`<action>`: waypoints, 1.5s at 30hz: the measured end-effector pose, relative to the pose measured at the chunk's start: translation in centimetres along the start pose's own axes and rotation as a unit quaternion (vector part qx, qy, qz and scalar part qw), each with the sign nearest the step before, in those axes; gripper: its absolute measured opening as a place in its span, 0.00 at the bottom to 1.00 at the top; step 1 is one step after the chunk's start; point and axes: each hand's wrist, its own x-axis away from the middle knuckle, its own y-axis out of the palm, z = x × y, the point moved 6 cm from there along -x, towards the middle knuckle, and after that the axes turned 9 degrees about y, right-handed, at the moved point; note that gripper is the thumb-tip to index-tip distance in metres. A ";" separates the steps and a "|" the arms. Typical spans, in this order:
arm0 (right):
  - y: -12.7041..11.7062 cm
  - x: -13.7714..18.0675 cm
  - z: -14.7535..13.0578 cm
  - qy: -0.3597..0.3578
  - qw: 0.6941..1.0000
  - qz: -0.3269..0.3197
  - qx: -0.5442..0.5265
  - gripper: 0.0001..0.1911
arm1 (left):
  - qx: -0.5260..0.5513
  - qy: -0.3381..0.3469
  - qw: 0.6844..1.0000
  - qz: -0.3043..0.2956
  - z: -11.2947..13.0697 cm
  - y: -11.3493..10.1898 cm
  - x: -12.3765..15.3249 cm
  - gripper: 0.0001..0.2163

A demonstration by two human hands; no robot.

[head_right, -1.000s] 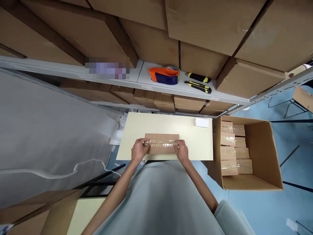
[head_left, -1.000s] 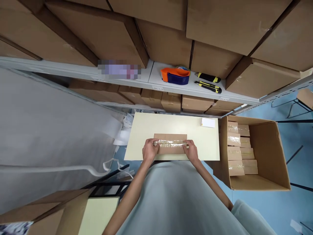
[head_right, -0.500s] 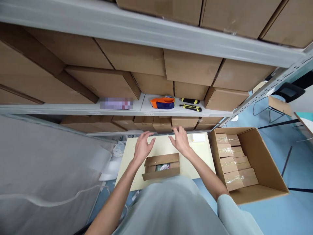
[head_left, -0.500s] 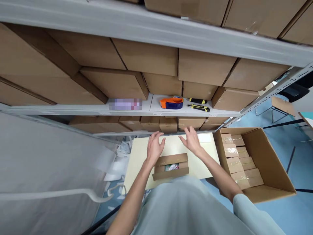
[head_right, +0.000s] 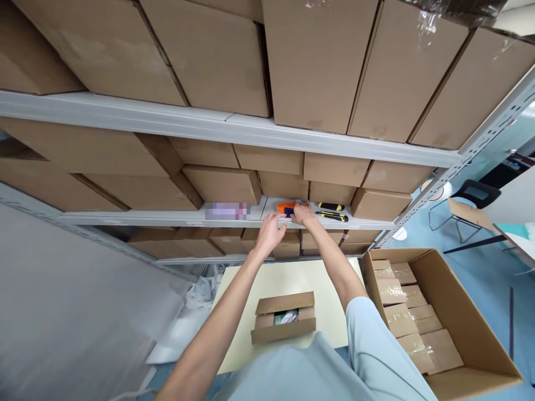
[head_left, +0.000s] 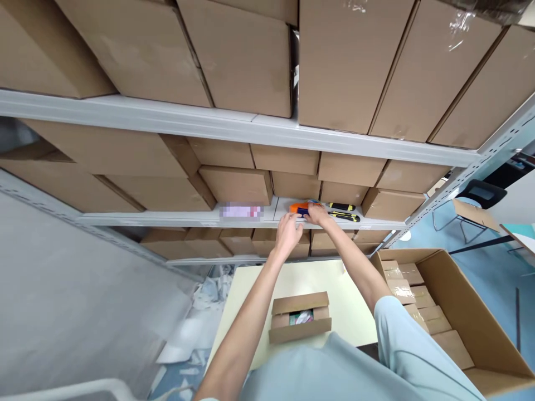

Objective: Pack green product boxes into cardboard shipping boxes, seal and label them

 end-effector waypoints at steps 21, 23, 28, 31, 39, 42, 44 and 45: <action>0.4 2.3 1.5 0.017 0.999 -0.010 -0.048 0.26 | 0.066 -0.040 0.997 -0.013 0.1 0.3 4.4 0.13; 1.4 4.6 1.8 0.014 0.996 0.008 -0.093 0.26 | 0.089 -0.059 0.994 0.002 -0.2 0.0 5.7 0.13; 7.1 14.2 2.0 -0.042 0.856 0.043 -0.514 0.26 | 0.261 -0.099 0.959 0.043 0.6 -0.1 12.4 0.15; 11.8 20.6 1.2 -0.020 0.761 -0.004 -0.648 0.29 | 0.320 -0.103 0.941 0.036 2.5 0.4 17.4 0.15; 17.5 28.8 -0.6 0.083 0.709 -0.066 -0.697 0.32 | 0.345 -0.238 0.908 -0.014 3.3 3.1 26.3 0.17; 18.0 29.5 -0.5 0.084 0.704 -0.106 -0.697 0.34 | 0.375 -0.274 0.885 -0.017 3.0 3.7 27.7 0.19; 18.4 29.6 -0.3 0.091 0.706 -0.136 -0.689 0.35 | 0.394 -0.284 0.874 -0.021 3.2 3.8 28.2 0.21; 18.5 29.6 -0.2 0.097 0.710 -0.144 -0.683 0.36 | 0.403 -0.288 0.868 -0.025 3.4 3.8 28.3 0.22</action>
